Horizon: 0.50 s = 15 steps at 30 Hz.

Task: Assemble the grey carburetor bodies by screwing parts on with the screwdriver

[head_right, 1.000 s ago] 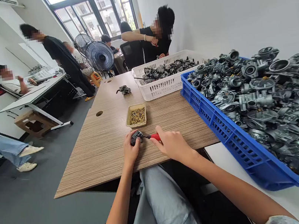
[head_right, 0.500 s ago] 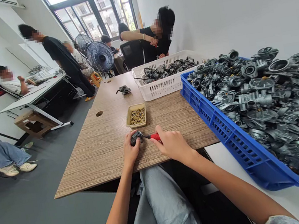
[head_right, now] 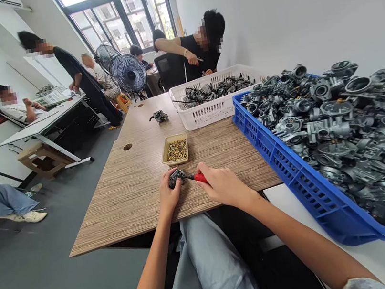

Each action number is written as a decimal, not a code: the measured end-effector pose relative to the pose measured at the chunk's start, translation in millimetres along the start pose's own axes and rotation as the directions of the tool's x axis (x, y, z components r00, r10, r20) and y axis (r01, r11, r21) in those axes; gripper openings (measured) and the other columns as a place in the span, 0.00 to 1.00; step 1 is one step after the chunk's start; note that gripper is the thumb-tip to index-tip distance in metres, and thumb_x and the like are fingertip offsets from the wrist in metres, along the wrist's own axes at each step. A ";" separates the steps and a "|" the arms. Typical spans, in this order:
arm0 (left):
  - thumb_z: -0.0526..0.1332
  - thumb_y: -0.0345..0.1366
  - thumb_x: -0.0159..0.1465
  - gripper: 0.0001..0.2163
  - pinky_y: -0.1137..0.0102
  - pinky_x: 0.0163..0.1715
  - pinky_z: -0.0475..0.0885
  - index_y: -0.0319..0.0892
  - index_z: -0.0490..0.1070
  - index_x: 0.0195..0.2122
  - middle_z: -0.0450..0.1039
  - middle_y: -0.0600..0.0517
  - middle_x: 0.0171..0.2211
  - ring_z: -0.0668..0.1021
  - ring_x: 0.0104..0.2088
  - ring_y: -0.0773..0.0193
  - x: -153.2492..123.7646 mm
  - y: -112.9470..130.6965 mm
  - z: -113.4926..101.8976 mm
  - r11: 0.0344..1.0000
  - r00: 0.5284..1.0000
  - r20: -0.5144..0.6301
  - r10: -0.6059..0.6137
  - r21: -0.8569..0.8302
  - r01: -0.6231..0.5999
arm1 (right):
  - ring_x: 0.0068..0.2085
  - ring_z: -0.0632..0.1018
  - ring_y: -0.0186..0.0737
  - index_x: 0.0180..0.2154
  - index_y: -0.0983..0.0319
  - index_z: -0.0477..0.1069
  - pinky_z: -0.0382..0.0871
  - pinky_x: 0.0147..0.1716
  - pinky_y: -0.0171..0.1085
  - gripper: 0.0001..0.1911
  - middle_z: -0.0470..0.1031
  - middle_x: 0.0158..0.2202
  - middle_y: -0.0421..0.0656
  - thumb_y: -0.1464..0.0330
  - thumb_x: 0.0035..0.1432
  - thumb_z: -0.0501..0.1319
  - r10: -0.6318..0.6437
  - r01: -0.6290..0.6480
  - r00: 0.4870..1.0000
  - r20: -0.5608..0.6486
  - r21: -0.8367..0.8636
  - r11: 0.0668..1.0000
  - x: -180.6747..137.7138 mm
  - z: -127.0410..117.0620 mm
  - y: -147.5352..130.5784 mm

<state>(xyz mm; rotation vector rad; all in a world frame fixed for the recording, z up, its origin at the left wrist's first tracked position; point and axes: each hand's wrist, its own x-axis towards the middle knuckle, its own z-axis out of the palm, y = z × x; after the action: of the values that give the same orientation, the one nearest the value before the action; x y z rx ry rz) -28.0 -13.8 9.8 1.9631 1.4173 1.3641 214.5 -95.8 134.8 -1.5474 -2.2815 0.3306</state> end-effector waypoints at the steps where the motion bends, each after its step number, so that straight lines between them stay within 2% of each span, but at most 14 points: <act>1: 0.63 0.32 0.70 0.16 0.51 0.67 0.70 0.47 0.77 0.58 0.77 0.44 0.56 0.77 0.59 0.51 -0.2 0.3 0.2 1.000 1.000 -0.003 -0.001 0.002 0.001 | 0.41 0.85 0.46 0.53 0.57 0.64 0.58 0.35 0.37 0.08 0.85 0.44 0.42 0.62 0.79 0.57 0.006 -0.006 1.000 0.002 -0.007 1.000 0.0 -0.3 -0.8; 15: 0.62 0.33 0.70 0.17 0.51 0.68 0.70 0.48 0.77 0.59 0.76 0.44 0.57 0.77 0.61 0.51 0.1 -4.9 0.3 1.000 1.000 0.016 0.009 -0.004 -0.009 | 0.38 0.86 0.49 0.52 0.59 0.65 0.54 0.30 0.38 0.15 0.85 0.37 0.44 0.54 0.80 0.53 0.108 -0.111 0.994 -0.027 -0.169 0.979 -0.7 10.7 -12.2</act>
<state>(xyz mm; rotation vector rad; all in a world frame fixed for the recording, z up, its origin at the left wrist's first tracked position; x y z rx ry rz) -30.3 -11.5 6.2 1.9754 1.3995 1.3510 199.9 -100.8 129.7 -1.7572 -2.2664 0.1524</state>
